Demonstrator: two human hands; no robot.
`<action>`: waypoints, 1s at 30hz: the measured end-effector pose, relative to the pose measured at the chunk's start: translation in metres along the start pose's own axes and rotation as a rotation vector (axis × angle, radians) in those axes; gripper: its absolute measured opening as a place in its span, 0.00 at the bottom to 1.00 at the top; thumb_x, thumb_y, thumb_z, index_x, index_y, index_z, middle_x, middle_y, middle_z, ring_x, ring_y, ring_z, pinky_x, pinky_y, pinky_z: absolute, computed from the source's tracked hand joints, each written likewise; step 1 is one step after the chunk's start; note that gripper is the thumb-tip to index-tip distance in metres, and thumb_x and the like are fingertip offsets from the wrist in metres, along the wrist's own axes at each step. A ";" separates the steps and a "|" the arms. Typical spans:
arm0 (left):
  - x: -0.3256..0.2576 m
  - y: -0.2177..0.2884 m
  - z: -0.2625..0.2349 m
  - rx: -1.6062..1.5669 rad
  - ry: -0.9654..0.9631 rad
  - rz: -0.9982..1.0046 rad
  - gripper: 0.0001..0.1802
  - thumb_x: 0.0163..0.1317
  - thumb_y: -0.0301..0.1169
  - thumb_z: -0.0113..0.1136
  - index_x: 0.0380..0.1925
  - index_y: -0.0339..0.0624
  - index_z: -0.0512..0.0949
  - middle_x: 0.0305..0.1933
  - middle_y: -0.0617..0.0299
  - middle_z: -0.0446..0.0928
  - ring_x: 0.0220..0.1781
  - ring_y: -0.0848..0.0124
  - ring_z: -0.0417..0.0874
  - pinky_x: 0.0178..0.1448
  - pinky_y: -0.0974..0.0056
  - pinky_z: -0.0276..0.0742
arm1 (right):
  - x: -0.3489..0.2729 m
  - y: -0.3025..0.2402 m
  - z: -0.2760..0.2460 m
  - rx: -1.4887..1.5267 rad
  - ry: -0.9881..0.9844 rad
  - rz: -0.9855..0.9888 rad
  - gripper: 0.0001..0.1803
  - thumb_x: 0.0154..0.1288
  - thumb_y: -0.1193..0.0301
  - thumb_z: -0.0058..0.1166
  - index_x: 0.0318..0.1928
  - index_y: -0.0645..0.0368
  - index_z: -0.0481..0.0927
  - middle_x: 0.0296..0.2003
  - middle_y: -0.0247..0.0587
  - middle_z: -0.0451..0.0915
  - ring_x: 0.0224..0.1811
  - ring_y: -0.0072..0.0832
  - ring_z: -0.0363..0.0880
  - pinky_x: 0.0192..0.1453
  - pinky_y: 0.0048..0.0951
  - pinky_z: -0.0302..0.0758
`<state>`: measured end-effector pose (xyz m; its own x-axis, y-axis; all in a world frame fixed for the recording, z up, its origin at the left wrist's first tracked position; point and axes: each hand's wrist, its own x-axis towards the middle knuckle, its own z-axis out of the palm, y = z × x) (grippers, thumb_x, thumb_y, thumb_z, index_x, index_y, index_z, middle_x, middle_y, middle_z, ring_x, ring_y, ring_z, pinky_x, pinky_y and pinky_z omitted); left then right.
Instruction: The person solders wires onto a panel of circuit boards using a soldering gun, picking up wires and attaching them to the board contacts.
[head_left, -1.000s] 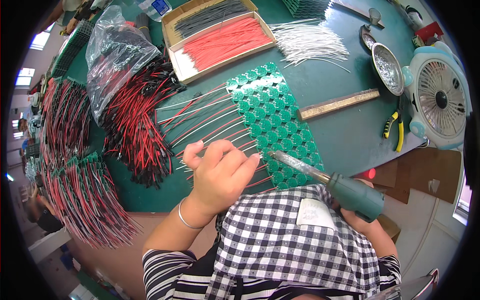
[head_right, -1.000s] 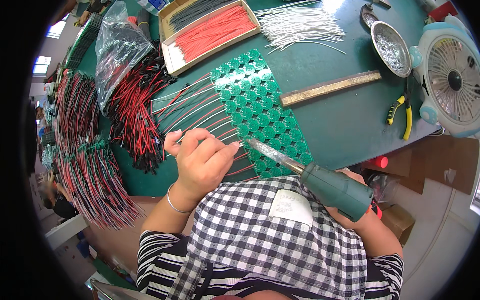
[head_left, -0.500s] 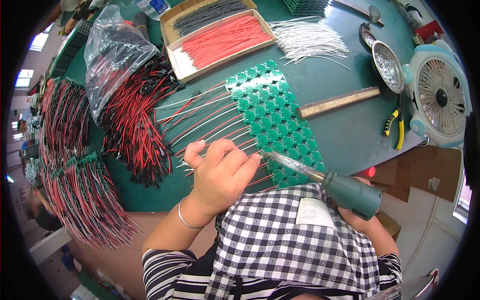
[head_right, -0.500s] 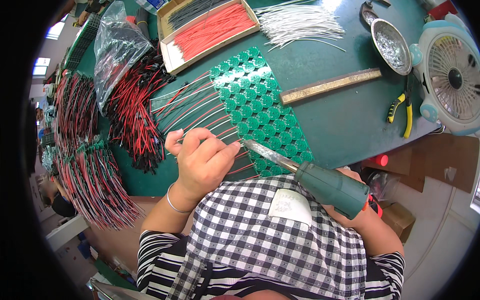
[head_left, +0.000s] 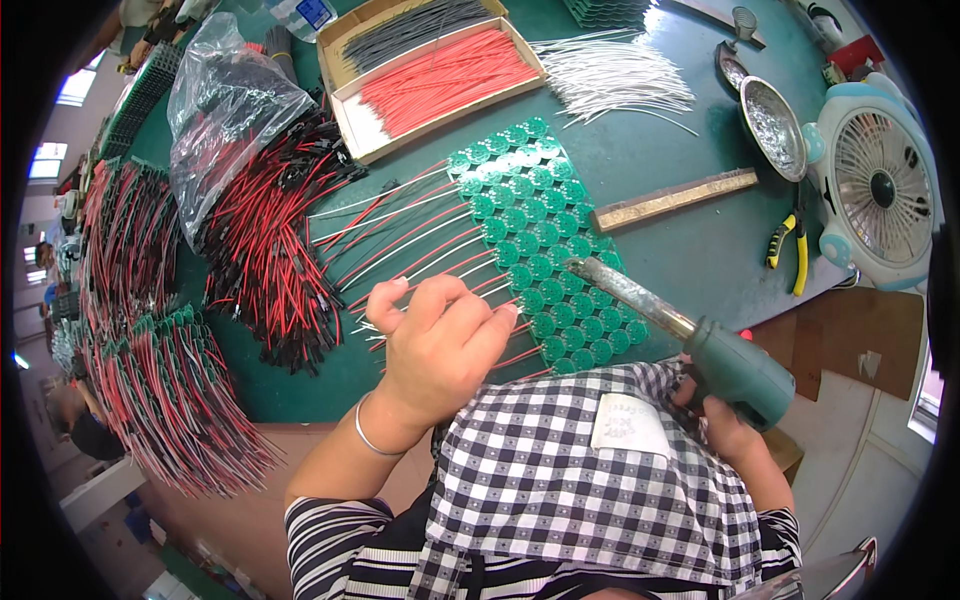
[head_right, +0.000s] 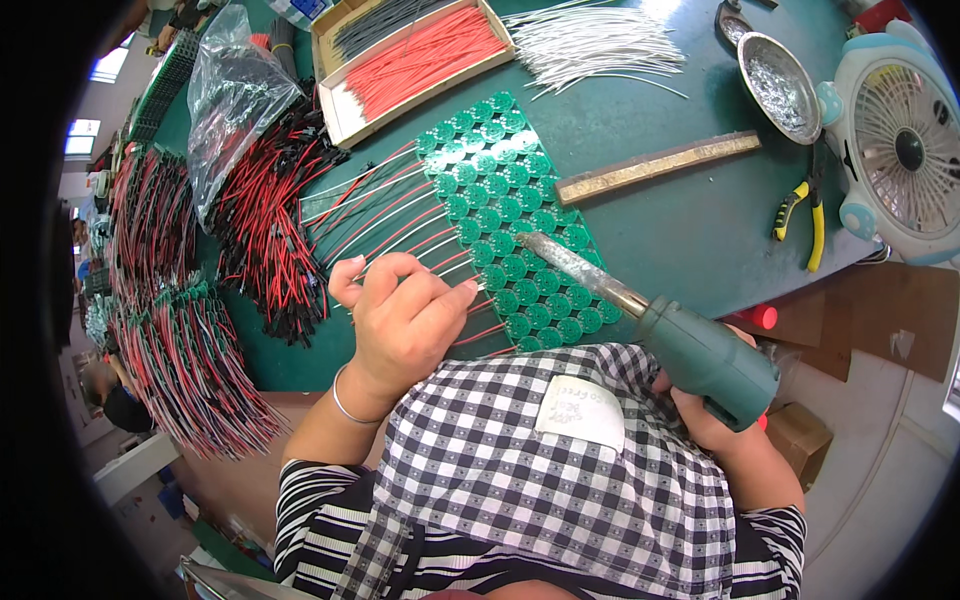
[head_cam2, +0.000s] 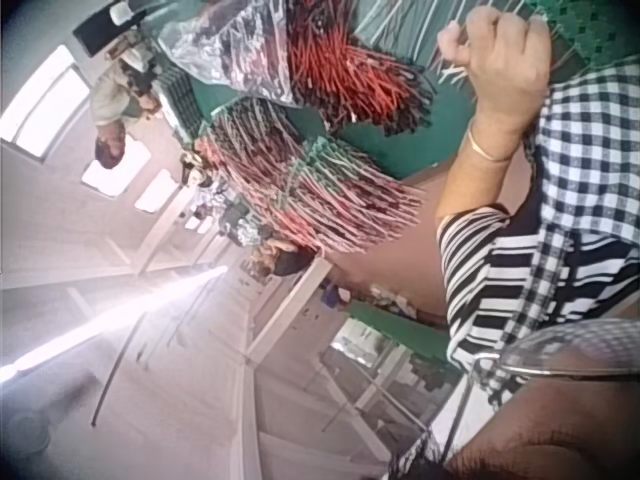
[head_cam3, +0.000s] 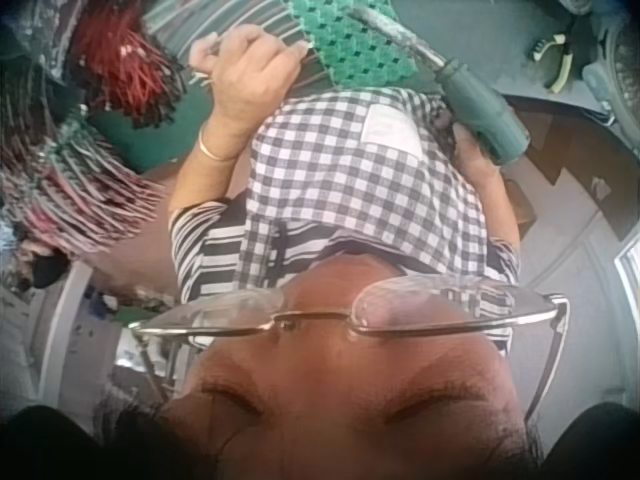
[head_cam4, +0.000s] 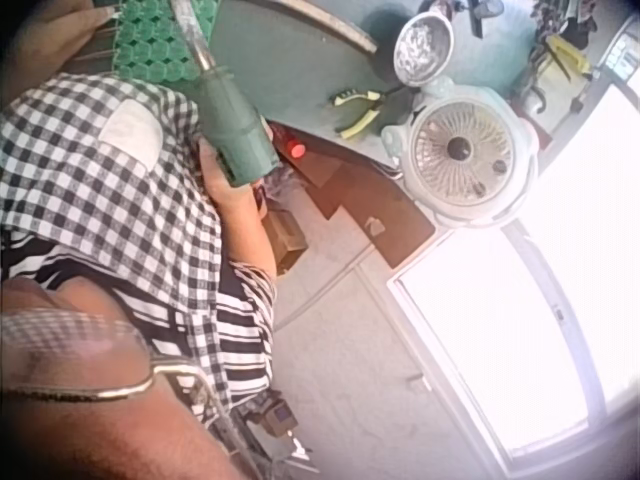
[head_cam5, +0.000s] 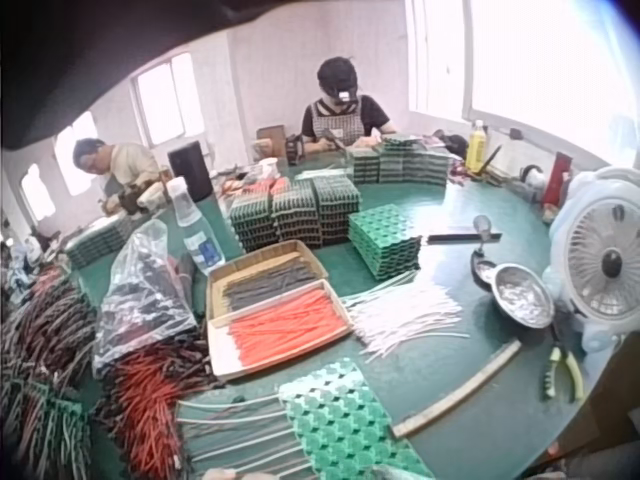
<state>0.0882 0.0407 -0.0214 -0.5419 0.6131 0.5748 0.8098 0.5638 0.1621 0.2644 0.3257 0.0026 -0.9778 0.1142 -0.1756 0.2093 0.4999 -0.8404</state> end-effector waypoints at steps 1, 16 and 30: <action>0.000 0.000 0.000 0.003 -0.001 0.004 0.08 0.43 0.28 0.65 0.26 0.54 0.83 0.22 0.77 0.71 0.36 0.74 0.73 0.58 0.53 0.50 | -0.001 0.000 0.000 0.001 0.003 -0.001 0.15 0.59 0.75 0.52 0.48 0.62 0.76 0.27 0.35 0.81 0.29 0.24 0.80 0.46 0.30 0.72; -0.007 0.011 -0.005 -0.017 -0.024 -0.008 0.09 0.42 0.27 0.65 0.26 0.54 0.83 0.22 0.77 0.70 0.35 0.75 0.73 0.57 0.53 0.49 | 0.001 0.001 -0.005 -0.026 -0.136 -0.096 0.16 0.56 0.70 0.57 0.46 0.60 0.79 0.40 0.41 0.81 0.40 0.37 0.80 0.51 0.38 0.72; -0.008 0.011 0.003 -0.025 0.001 -0.009 0.10 0.42 0.27 0.65 0.27 0.55 0.83 0.21 0.78 0.69 0.35 0.75 0.73 0.56 0.54 0.50 | 0.013 -0.011 0.008 -0.099 -0.044 -0.214 0.16 0.63 0.57 0.53 0.38 0.58 0.79 0.27 0.34 0.79 0.33 0.32 0.77 0.47 0.35 0.68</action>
<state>0.1012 0.0432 -0.0266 -0.5488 0.6074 0.5744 0.8104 0.5552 0.1872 0.2496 0.3151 0.0051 -0.9989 -0.0398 -0.0229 -0.0050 0.5903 -0.8071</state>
